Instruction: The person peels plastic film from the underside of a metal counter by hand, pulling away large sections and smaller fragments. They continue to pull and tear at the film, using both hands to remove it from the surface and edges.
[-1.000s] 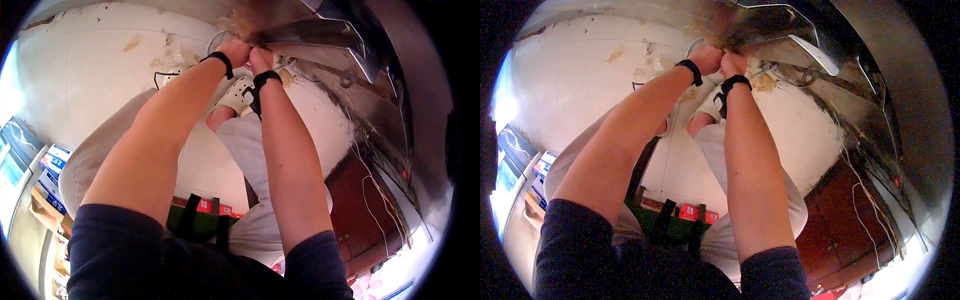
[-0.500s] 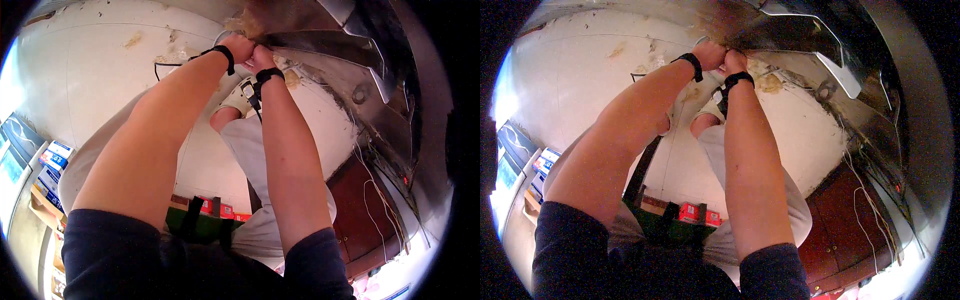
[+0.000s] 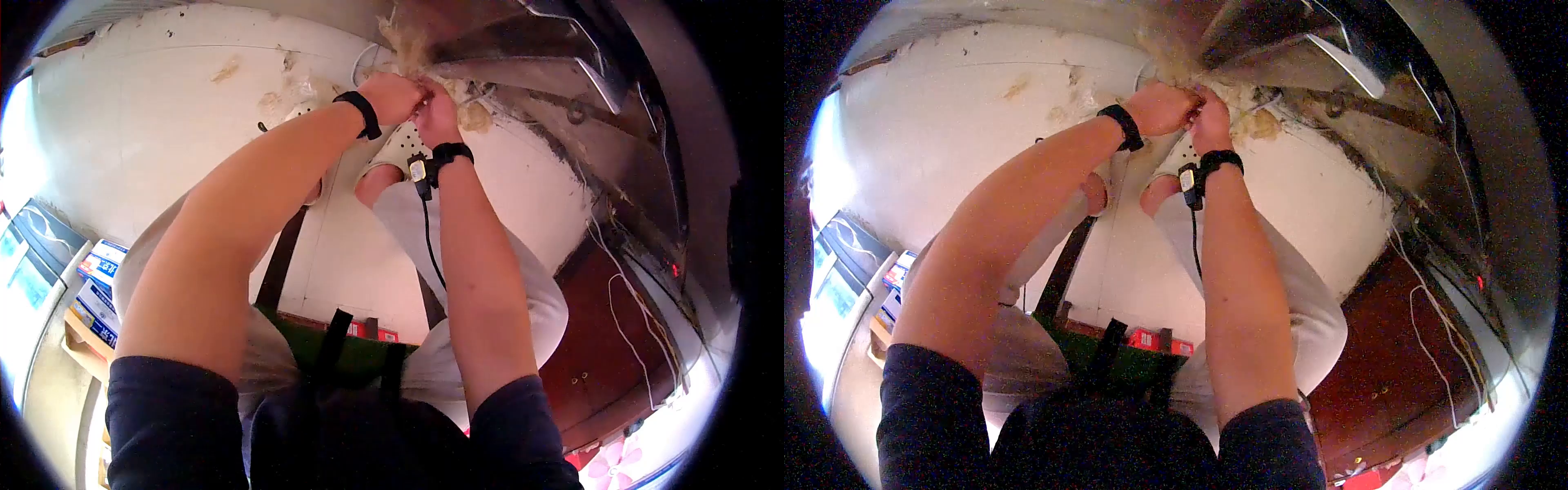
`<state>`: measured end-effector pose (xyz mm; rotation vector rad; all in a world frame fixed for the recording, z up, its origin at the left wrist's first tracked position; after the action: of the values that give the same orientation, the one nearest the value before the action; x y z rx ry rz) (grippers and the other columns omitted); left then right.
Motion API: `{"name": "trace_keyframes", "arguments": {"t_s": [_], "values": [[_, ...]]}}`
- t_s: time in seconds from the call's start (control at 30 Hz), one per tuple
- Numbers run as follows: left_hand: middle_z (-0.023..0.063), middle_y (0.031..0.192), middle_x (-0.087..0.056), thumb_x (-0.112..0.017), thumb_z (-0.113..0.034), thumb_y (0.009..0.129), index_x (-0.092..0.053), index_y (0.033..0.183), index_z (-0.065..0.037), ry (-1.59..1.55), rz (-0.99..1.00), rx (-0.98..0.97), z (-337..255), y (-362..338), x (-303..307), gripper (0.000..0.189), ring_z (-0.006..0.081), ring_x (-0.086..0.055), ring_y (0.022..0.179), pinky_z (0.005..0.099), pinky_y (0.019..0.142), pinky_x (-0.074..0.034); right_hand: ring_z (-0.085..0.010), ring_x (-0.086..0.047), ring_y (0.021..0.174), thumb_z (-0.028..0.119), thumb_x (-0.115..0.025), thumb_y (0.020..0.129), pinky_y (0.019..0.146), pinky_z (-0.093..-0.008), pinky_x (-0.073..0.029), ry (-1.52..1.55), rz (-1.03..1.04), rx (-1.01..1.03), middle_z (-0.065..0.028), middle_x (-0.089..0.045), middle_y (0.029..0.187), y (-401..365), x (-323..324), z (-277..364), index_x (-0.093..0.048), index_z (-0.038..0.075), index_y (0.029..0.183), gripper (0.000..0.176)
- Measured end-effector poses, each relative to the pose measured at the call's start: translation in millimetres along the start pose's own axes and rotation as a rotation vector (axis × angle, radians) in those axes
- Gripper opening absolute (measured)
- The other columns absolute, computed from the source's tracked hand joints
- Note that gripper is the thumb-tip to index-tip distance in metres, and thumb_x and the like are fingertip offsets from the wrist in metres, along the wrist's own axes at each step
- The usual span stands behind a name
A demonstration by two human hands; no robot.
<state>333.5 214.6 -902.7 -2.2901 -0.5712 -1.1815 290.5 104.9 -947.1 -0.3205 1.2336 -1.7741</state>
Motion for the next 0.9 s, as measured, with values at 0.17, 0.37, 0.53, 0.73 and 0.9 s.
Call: {"name": "trace_keyframes", "arguments": {"t_s": [0.17, 0.37, 0.53, 0.73, 0.9], "values": [[0.0186, 0.077, -0.064, -0.058, -0.015, 0.08, -0.057, 0.096, -0.004, -0.114, -0.056, 0.053, -13.7, -3.3, 19.2, 0.019, 0.0375, -0.063, 0.073, 0.0473, 0.062, -0.051, -0.0152, -0.058, 0.079, 0.03, -0.052, 0.089, 0.061, -0.0309, -0.046, -0.35, -0.085, 0.057, -0.0027, -0.063, 0.088, -9.4, -5.3, 29.7, -0.062, 0.008, 0.095, 0.025], [0.0191, 0.077, -0.064, -0.055, -0.013, 0.082, -0.056, 0.094, -0.003, -0.062, -0.199, 0.016, -28.1, -17.0, 34.3, 0.016, 0.0387, -0.062, 0.072, 0.0481, 0.062, -0.051, -0.0139, -0.059, 0.065, 0.025, -0.057, 0.09, 0.049, -0.0268, -0.045, -0.539, -0.126, 0.331, -0.0023, -0.063, 0.08, 28.0, -2.6, 35.4, -0.062, 0.005, 0.095, 0.021], [0.0186, 0.078, -0.064, -0.056, -0.019, 0.082, -0.059, 0.098, -0.004, -0.087, -0.239, 0.016, -38.2, -18.0, 64.1, 0.022, 0.038, -0.062, 0.074, 0.0475, 0.065, -0.051, -0.0193, -0.061, 0.076, 0.024, -0.06, 0.088, 0.067, -0.0322, -0.049, -0.61, -0.075, 0.375, -0.0133, -0.067, 0.09, 70.4, 20.8, 17.1, -0.062, -0.006, 0.091, 0.03], [0.0175, 0.081, -0.063, -0.056, -0.023, 0.083, -0.061, 0.084, -0.003, -0.227, -0.218, 0.203, -82.4, 1.0, 155.2, 0.022, 0.0361, -0.063, 0.077, 0.045, 0.066, -0.053, -0.0284, -0.063, 0.088, 0.023, -0.051, 0.09, 0.074, -0.0373, -0.049, -0.84, -0.121, 0.762, -0.0181, -0.066, 0.098, 54.2, -1.2, 7.0, -0.062, -0.004, 0.096, 0.029], [0.0183, 0.069, -0.061, -0.053, -0.026, 0.09, -0.066, 0.088, -0.008, 0.168, -0.34, 0.053, -88.4, 19.6, 178.0, 0.022, 0.0366, -0.061, 0.067, 0.0455, 0.062, -0.05, -0.0382, -0.058, 0.104, 0.027, -0.041, 0.091, 0.087, -0.0453, -0.046, -0.958, -0.265, 0.441, -0.0222, -0.063, 0.107, 2.5, -29.7, 43.3, -0.061, 0.0, 0.104, 0.036]]}}
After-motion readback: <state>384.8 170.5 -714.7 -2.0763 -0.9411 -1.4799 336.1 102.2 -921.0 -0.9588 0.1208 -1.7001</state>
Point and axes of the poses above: each hand's wrist, its own y-axis towards the middle knuckle, its own x-axis out of the back of the hand, z = x × y, the point moved 3 cm from there along y, towards the middle knuckle
